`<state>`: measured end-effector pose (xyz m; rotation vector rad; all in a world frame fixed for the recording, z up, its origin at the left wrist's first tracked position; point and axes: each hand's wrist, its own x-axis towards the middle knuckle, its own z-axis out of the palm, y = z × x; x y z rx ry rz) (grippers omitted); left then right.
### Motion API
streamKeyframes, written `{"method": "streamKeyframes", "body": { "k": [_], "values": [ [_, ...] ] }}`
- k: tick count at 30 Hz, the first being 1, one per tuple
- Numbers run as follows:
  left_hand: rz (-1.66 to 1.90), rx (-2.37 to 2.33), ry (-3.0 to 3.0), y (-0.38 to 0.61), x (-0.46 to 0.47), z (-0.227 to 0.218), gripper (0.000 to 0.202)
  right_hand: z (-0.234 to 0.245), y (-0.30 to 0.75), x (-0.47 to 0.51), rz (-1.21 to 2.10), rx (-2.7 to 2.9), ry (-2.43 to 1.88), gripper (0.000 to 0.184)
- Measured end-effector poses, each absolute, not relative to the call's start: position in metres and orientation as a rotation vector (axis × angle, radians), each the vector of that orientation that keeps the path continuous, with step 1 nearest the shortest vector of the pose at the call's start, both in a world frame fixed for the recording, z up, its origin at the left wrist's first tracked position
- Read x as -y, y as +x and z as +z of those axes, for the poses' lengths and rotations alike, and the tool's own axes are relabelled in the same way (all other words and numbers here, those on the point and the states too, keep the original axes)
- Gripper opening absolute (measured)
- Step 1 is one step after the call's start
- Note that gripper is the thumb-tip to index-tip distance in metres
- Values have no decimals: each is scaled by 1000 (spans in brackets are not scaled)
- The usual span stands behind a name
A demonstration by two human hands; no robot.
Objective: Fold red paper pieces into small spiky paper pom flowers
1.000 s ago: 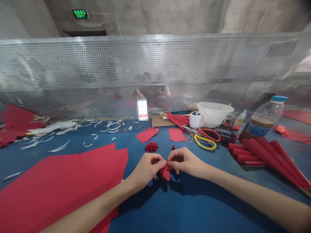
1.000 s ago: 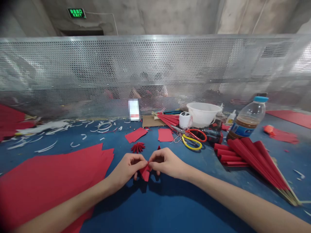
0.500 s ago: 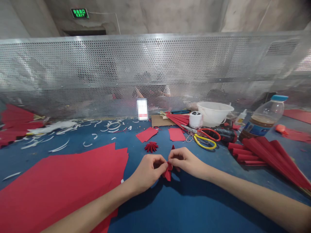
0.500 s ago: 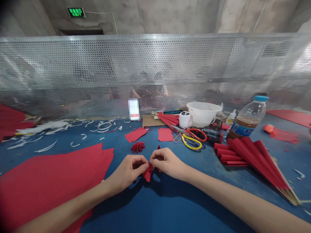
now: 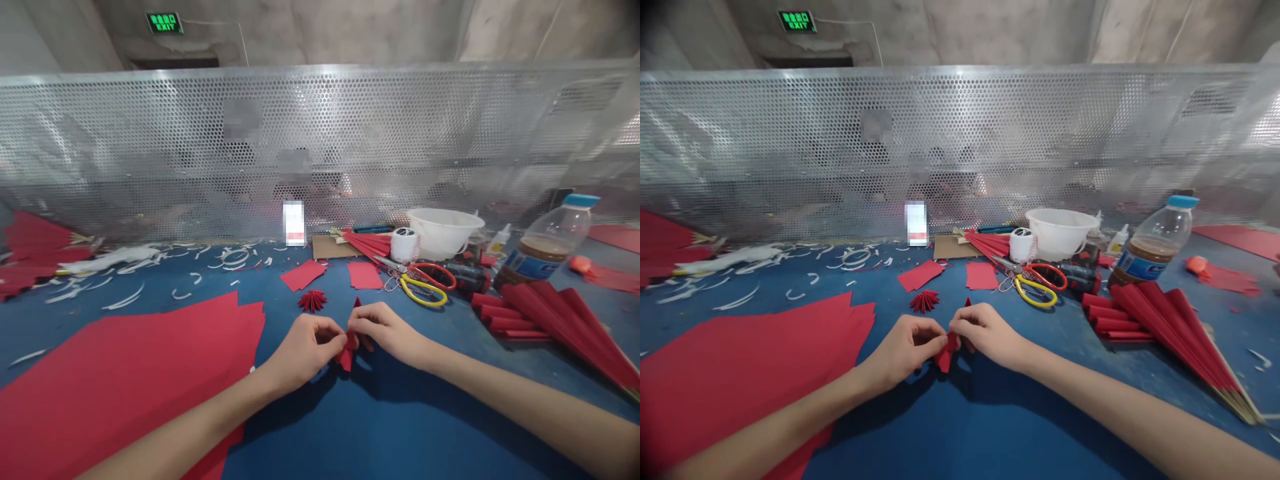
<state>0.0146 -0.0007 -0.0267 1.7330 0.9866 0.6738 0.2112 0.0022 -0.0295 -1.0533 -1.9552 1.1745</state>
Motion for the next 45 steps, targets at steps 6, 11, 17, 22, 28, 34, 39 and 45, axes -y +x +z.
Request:
{"method": "streamKeyframes", "body": {
  "k": [6,11,17,22,28,34,39,45],
  "values": [
    [684,-1004,1687,13,-5,-32,27,-30,209,-1,1087,1984,-1079,20],
    [767,-998,1598,13,-11,-33,25,-30,208,-2,1038,1961,-1093,25],
    [777,-975,1589,14,-10,-36,27,-30,209,-2,1171,1948,-1063,23],
    [773,-962,1626,13,-8,-36,27,-35,209,-4,1133,1926,-1095,19],
    [861,-972,1596,14,-10,-34,30,-32,209,-3,1176,1768,-1006,8],
    [897,-989,1575,14,-12,-32,31,-34,211,-4,1162,1812,-1029,7],
    [912,-992,1592,14,-11,-32,27,-37,210,-4,1058,1845,-1099,12],
    [906,-988,1587,13,-14,-36,29,-37,211,-8,891,1891,-1123,12]
  ]
}}
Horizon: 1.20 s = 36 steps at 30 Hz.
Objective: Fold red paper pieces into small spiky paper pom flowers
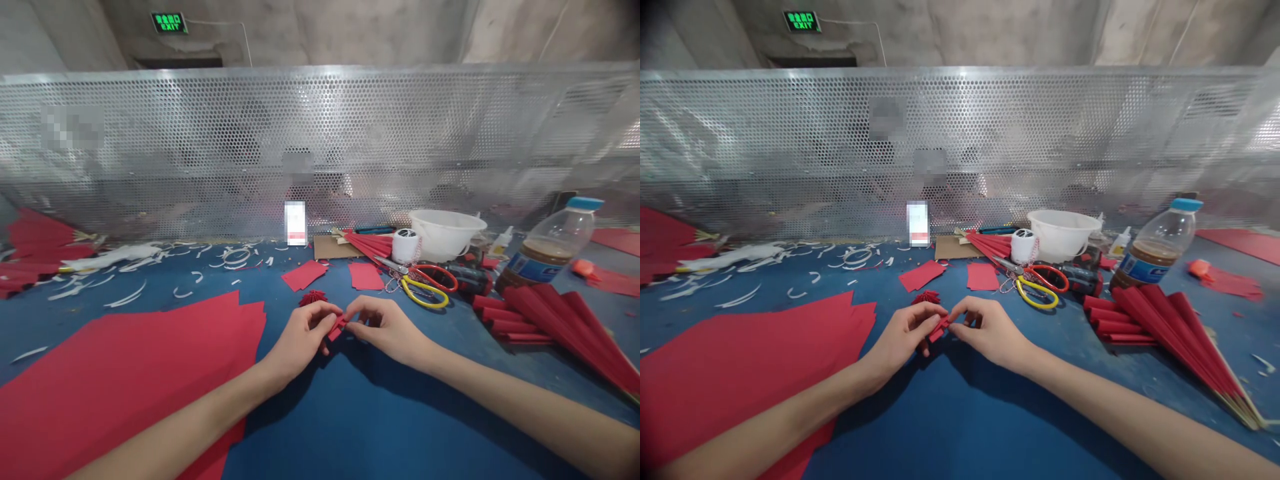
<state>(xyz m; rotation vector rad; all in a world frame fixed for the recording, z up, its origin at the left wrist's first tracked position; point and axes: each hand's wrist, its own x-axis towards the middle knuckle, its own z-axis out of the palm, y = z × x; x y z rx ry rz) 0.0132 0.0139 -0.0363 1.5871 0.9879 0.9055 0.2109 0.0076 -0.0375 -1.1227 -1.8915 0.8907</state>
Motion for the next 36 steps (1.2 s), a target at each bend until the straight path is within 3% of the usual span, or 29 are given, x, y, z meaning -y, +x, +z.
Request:
{"method": "streamKeyframes", "body": {
  "k": [7,23,36],
  "values": [
    [957,-985,1464,12,-18,-43,30,-37,211,-7,779,1946,-1085,14],
    [928,-1065,1487,16,-16,-34,11,-42,210,-2,520,2094,-1050,18],
    [923,-1027,1475,15,-15,-37,15,-43,210,2,402,2223,-963,19]
  ]
}}
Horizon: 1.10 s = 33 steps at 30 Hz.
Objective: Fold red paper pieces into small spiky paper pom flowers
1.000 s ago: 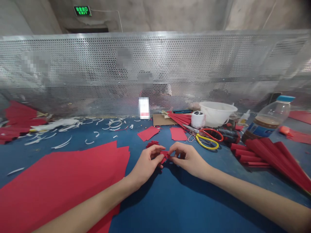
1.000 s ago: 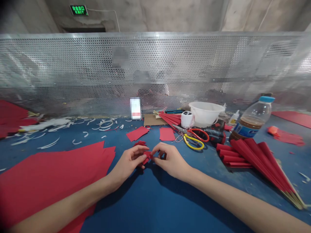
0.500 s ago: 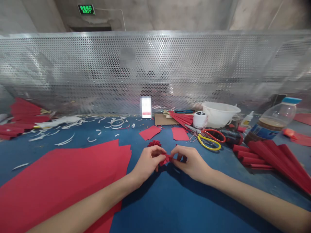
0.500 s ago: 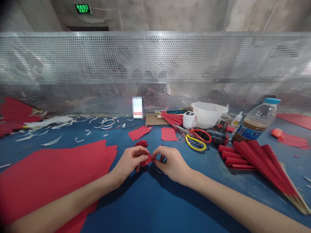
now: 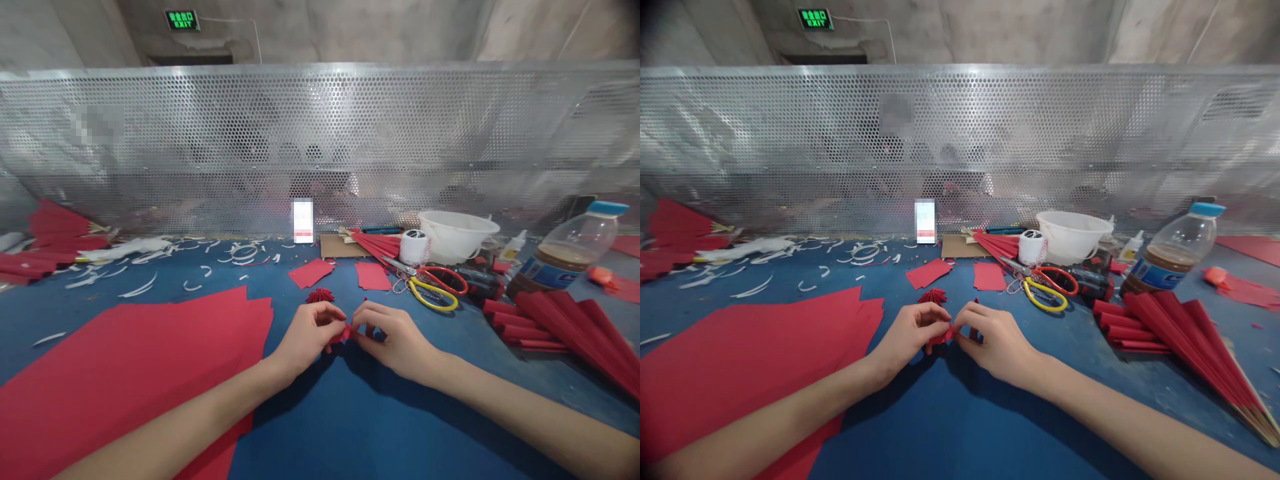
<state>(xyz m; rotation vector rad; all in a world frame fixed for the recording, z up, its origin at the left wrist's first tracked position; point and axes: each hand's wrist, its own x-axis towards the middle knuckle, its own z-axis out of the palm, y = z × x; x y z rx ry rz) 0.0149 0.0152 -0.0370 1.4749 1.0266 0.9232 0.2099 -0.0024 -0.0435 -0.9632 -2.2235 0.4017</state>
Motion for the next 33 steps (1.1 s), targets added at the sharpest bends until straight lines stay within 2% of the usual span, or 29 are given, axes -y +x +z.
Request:
{"method": "streamKeyframes", "body": {
  "k": [14,27,33],
  "values": [
    [920,-1035,1477,15,-13,-36,16,-44,211,2,368,2258,-959,21],
    [941,-1020,1448,15,-13,-34,17,-43,210,1,430,2234,-953,13],
    [955,-1103,1490,16,-12,-36,11,-44,211,-1,467,2265,-946,9]
  ]
}}
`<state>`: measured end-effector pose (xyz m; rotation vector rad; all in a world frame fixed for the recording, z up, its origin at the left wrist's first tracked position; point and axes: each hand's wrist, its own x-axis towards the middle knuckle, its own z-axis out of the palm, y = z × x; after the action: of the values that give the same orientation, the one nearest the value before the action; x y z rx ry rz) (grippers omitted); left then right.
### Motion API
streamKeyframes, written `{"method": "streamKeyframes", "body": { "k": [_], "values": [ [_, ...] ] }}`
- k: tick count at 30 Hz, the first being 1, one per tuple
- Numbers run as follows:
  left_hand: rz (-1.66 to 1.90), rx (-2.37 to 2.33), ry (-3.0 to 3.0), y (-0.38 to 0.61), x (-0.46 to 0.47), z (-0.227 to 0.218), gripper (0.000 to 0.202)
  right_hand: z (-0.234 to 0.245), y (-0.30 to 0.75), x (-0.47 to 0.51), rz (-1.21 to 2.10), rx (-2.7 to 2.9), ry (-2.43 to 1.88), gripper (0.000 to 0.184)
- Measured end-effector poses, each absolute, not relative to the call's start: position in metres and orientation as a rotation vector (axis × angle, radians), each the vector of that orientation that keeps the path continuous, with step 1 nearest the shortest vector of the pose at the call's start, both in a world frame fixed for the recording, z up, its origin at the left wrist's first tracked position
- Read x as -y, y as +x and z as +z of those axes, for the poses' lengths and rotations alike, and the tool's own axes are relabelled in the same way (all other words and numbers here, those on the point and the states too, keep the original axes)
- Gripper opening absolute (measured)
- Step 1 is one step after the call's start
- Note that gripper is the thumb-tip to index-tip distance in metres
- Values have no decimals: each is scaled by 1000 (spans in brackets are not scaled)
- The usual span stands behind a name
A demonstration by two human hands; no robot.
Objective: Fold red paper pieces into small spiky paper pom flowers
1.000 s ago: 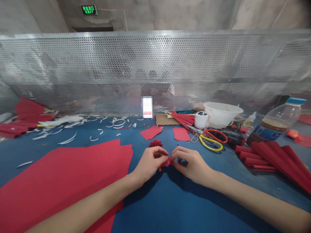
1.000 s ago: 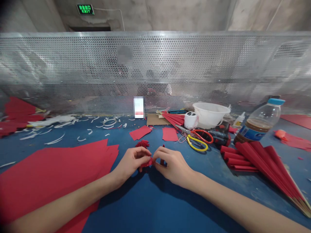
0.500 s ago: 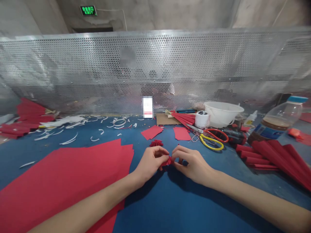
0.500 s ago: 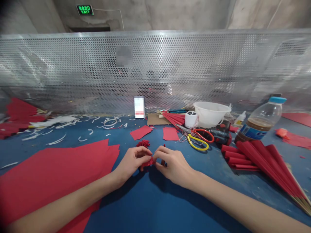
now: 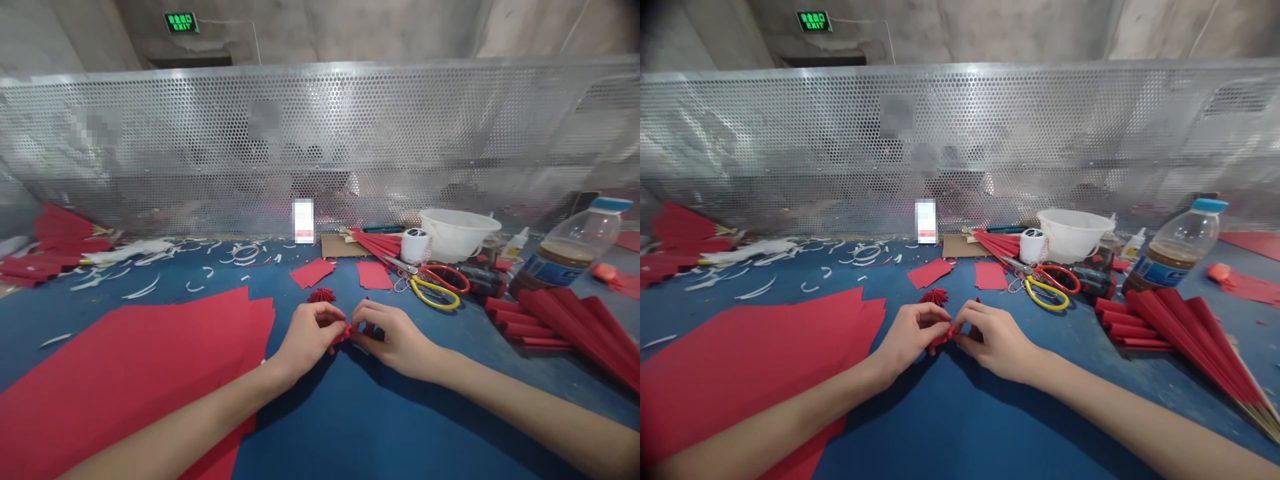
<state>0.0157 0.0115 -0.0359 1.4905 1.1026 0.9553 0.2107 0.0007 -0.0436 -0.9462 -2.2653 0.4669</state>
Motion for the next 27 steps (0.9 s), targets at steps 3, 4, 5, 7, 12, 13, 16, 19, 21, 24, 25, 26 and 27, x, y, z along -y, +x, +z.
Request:
{"method": "streamKeyframes", "body": {
  "k": [3,4,5,7,12,13,16,19,21,24,25,26,27],
  "values": [
    [939,-1181,1522,16,-11,-37,8,-43,210,0,419,2299,-947,7],
    [933,-1192,1522,16,-11,-37,8,-42,210,0,403,2309,-946,6],
    [928,-1188,1517,15,-11,-37,9,-42,210,1,389,2316,-946,6],
    [920,-1140,1501,14,-12,-37,11,-42,210,2,368,2315,-950,7],
    [921,-1037,1444,12,-14,-35,20,-44,210,2,349,2290,-965,12],
    [921,-1037,1437,12,-14,-34,21,-44,210,2,354,2292,-961,13],
    [919,-1030,1431,12,-13,-34,22,-44,211,1,382,2291,-916,14],
    [925,-1013,1412,11,-12,-34,26,-43,211,0,454,2249,-870,11],
    [923,-1008,1388,11,-12,-34,28,-42,210,-1,534,2201,-853,8],
    [916,-969,1371,9,-13,-35,29,-38,210,-3,678,2144,-858,6],
    [915,-957,1372,9,-13,-35,29,-37,210,-3,718,2132,-871,6],
    [913,-951,1375,9,-13,-34,28,-35,210,-3,748,2121,-893,7],
    [911,-953,1377,9,-13,-34,27,-34,210,-3,766,2112,-921,7]
  ]
}}
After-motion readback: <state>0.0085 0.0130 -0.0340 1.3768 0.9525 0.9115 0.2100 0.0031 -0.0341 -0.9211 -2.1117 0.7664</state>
